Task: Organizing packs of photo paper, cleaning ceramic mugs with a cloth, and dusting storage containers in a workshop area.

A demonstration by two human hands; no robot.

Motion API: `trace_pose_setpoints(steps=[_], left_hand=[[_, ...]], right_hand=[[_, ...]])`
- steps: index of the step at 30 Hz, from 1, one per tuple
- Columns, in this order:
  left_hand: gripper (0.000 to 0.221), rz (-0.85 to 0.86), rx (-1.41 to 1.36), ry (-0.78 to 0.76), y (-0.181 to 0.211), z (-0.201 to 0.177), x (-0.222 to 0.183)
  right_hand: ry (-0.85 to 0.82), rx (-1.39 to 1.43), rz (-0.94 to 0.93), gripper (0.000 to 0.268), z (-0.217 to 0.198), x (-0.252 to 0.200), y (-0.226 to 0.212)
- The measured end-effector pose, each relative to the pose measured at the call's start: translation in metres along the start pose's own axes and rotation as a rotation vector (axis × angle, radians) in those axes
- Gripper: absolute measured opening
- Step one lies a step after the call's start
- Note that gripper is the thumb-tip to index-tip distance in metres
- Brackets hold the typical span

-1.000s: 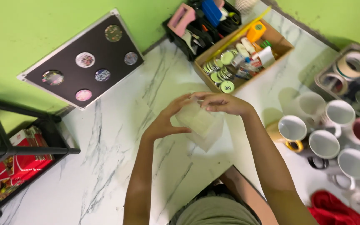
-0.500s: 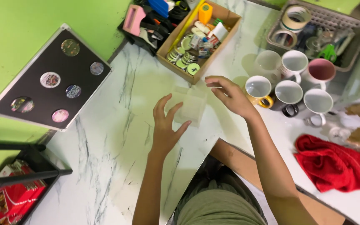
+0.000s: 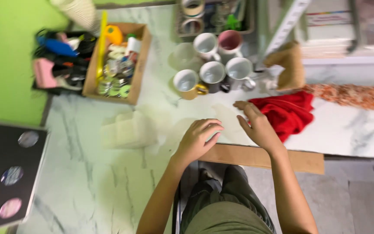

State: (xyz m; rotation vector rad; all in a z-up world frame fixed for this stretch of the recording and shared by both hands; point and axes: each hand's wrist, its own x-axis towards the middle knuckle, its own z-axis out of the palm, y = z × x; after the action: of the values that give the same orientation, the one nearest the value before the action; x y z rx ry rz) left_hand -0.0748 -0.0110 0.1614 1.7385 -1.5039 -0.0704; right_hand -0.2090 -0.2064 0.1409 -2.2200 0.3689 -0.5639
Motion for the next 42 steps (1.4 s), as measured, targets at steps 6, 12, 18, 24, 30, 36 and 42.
trace_pose_setpoints(steps=[6, 12, 18, 24, 30, 36, 42], left_hand=[[0.029, -0.091, -0.184, -0.225, -0.002, 0.101, 0.052], [0.038, 0.05, -0.135, -0.27, 0.019, 0.191, 0.115], [0.042, 0.136, -0.136, -0.198, 0.016, 0.3, 0.178], [0.063, 0.056, 0.252, -0.253, -0.017, 0.388, 0.235], [0.043, 0.191, 0.297, -0.323, 0.02, 0.375, 0.255], [0.035, -0.081, -0.278, -0.354, 0.087, 0.278, 0.222], [0.04, -0.291, -0.586, -0.149, 0.096, 0.217, 0.14]], right_hand=[[0.192, -0.629, -0.044, 0.057, -0.076, -0.038, 0.062], [-0.004, -0.576, 0.18, 0.048, -0.088, -0.085, 0.177], [0.056, -0.565, 0.245, 0.046, -0.123, -0.097, 0.189], [0.091, -0.532, 0.497, 0.036, -0.153, -0.109, 0.219], [0.333, -0.493, 0.436, 0.033, -0.161, -0.12, 0.237], [0.503, -0.617, 0.11, 0.035, -0.196, -0.129, 0.245], [0.21, 0.299, 0.029, 0.047, -0.189, -0.115, 0.152]])
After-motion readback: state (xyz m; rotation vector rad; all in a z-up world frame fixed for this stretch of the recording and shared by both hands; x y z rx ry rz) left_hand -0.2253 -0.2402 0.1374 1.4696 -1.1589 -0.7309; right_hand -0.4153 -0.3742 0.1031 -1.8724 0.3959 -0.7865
